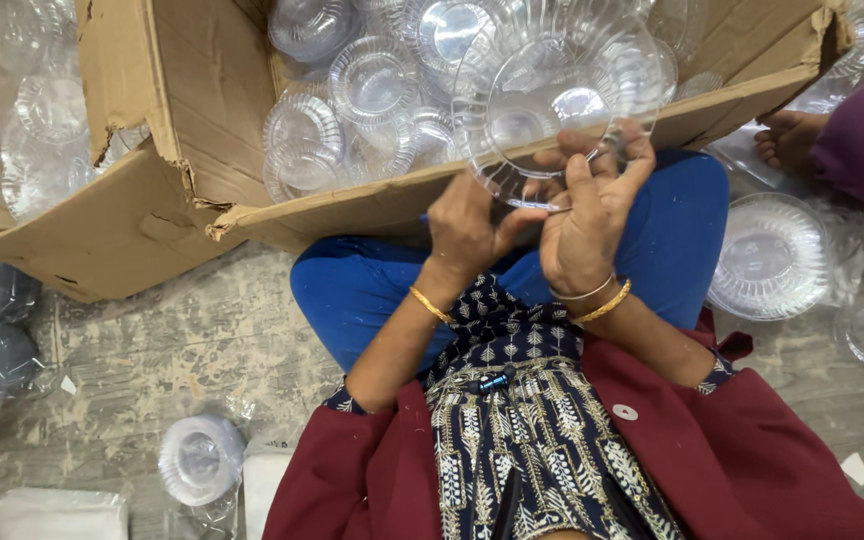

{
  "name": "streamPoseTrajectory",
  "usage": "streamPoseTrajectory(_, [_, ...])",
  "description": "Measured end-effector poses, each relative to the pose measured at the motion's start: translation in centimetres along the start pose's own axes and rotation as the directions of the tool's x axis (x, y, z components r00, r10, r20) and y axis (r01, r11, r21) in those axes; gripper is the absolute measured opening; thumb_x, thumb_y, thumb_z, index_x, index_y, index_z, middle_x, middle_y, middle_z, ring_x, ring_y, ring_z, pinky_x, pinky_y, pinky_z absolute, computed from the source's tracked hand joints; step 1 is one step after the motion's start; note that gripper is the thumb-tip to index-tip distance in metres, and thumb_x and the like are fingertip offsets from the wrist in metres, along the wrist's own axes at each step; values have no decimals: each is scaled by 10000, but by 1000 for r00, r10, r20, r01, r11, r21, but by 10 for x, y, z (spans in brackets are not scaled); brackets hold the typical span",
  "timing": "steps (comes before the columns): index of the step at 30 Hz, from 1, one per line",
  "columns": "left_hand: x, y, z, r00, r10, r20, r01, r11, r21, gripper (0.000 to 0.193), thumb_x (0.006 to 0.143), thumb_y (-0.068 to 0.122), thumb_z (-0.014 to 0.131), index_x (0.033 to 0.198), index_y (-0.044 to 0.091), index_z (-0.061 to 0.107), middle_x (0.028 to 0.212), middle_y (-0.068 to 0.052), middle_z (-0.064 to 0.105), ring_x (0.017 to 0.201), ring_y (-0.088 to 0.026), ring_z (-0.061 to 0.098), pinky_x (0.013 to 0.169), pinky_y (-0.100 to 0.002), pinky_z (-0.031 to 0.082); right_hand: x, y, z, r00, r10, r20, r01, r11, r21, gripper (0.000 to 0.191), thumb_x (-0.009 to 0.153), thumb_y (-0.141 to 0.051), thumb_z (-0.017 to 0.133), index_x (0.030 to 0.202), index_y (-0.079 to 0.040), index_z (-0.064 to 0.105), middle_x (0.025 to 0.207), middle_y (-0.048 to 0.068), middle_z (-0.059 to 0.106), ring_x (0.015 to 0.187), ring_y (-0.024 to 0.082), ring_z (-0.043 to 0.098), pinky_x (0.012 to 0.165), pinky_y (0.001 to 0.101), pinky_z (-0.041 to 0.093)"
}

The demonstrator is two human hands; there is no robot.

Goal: The person sits on the floor and repeatedly picks up clear plastic plates from a cardboard box, marks them with a blue pen, and returns them to the box. The person handles the plates one at a time and occasionally adjusts their position.

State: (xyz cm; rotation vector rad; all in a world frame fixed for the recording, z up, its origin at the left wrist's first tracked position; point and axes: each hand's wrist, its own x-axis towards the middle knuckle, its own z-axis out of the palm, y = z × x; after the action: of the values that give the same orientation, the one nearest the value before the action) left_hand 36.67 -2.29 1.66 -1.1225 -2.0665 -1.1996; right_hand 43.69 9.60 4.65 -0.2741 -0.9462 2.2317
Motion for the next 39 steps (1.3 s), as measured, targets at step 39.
streamPoseTrajectory(39, [-7, 5, 12, 934, -264, 241, 338, 873, -352, 274, 1026, 249, 666, 885, 22, 605, 765, -96, 568, 615, -232, 579, 584, -342, 457, 40, -144, -396, 906, -402, -131, -303, -401, -865, 469, 815, -262, 795, 1213, -33, 696, 1031, 194, 701, 988, 341, 658, 868, 449, 537])
